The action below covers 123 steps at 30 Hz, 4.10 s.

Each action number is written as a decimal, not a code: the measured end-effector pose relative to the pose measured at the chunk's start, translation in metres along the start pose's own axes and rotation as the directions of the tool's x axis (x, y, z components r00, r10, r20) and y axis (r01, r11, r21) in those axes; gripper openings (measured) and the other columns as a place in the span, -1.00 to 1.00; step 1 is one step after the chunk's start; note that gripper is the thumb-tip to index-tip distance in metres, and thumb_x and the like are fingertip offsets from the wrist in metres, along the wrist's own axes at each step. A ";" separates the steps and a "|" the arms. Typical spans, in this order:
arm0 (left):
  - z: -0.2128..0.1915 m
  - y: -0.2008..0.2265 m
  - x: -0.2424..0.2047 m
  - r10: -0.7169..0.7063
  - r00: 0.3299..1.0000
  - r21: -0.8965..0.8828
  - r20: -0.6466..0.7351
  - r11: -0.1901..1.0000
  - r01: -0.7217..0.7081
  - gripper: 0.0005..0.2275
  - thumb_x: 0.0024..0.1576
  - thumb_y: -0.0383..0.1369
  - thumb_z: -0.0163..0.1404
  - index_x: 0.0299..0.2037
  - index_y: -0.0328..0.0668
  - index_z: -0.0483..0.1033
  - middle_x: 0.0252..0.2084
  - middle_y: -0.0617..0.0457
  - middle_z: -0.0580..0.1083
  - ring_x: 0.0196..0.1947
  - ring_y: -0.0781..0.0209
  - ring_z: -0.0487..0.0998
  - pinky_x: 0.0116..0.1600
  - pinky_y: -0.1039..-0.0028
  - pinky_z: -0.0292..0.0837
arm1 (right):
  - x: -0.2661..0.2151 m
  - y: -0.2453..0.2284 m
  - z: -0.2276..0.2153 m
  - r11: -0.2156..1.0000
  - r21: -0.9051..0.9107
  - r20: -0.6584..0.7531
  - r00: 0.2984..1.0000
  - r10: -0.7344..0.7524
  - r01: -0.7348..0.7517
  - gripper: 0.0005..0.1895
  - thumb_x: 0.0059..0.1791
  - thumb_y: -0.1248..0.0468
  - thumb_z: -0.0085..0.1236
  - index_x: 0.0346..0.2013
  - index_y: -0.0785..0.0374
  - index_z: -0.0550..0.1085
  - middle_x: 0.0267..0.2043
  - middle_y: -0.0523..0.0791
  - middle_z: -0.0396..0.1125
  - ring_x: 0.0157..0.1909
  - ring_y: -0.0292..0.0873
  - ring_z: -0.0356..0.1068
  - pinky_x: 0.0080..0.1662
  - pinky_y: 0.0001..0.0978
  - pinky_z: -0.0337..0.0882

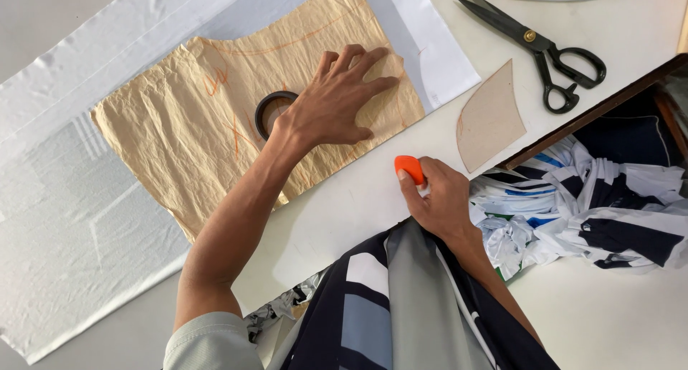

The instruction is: The person traces a pattern onto white fabric using a red marker and a paper template, then cuts the fabric along the marked lines with scissors. They repeat the process with a larger pattern piece, cutting through multiple layers of fabric.

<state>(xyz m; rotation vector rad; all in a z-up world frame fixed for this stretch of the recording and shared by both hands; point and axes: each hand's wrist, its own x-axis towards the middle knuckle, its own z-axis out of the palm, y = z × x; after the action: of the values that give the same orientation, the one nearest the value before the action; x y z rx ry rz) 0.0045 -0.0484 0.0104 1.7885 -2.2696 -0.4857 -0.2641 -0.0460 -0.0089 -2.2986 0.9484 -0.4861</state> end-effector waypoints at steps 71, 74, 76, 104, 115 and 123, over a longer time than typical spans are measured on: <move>0.018 -0.013 0.025 0.111 0.971 0.111 -0.214 0.990 -0.088 -0.56 -0.12 -0.47 0.16 0.05 -0.16 0.55 0.27 -0.29 0.32 0.24 -0.21 0.23 0.17 -0.10 0.23 | 0.008 -0.012 -0.001 0.997 0.062 0.080 0.995 -0.054 0.049 -0.64 0.02 0.30 0.06 -0.59 0.20 0.15 -0.57 -0.21 0.01 -0.53 -0.27 -0.09 -0.46 -0.41 -0.03; 0.029 -0.015 0.051 0.182 0.938 0.205 -0.294 0.971 -0.124 -0.65 -0.06 -0.63 0.08 -0.05 -0.15 0.58 0.06 -0.14 0.44 0.13 -0.10 0.28 0.15 -0.02 0.23 | 0.004 -0.018 -0.008 0.982 0.163 -0.013 0.996 -0.091 0.092 -0.80 -0.13 0.44 -0.01 -0.61 0.31 0.21 -0.49 -0.13 0.10 -0.47 -0.21 0.02 -0.41 -0.43 0.06; 0.031 -0.016 0.068 0.227 0.920 0.300 -0.319 0.945 -0.129 -0.68 -0.07 -0.57 0.15 -0.08 -0.11 0.59 -0.10 -0.02 0.51 0.04 -0.01 0.32 0.13 0.06 0.22 | -0.001 -0.014 -0.014 0.962 0.210 -0.123 0.981 -0.149 0.172 -0.93 -0.27 0.56 -0.08 -0.62 0.41 0.28 -0.42 -0.05 0.21 -0.43 -0.16 0.16 -0.37 -0.45 0.17; 0.016 -0.020 0.080 0.158 0.987 0.436 0.016 0.888 -0.149 -0.63 -0.09 -0.65 0.16 -0.06 -0.20 0.52 -0.17 -0.08 0.47 0.04 -0.07 0.40 0.07 -0.01 0.33 | -0.059 0.086 -0.047 0.333 0.857 0.027 0.680 0.733 -0.393 -0.84 0.02 0.24 0.27 -0.27 0.20 0.44 -0.51 -0.21 0.29 -0.57 -0.34 0.16 -0.53 -0.52 0.13; -0.062 0.004 -0.106 0.112 0.953 0.362 -0.281 0.932 -0.003 -0.92 0.06 -0.47 0.25 -0.34 -0.10 0.61 0.06 0.03 0.52 0.20 0.01 0.32 0.18 0.13 0.09 | -0.030 0.033 -0.044 0.528 0.789 -0.032 0.837 0.547 -0.315 -0.79 0.06 0.47 0.21 -0.40 0.29 0.38 -0.59 -0.18 0.18 -0.62 -0.27 0.23 -0.53 -0.52 0.22; -0.068 -0.002 -0.196 -0.262 0.949 0.148 -0.175 0.946 0.288 -0.78 -0.14 -0.51 0.05 -0.33 0.06 0.61 -0.04 0.13 0.52 0.13 0.08 0.41 0.23 0.09 0.05 | 0.019 -0.007 0.003 0.659 0.699 -0.219 0.793 0.568 -0.279 -0.56 0.05 0.52 0.18 0.18 0.37 0.29 -0.37 -0.05 0.39 -0.60 -0.34 0.27 -0.48 -0.56 0.25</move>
<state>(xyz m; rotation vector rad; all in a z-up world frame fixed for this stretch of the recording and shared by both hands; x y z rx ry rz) 0.0781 0.1324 0.0801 2.1628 -2.0209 -0.1901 -0.2461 -0.0549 -0.0041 -1.2943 1.2589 -0.9497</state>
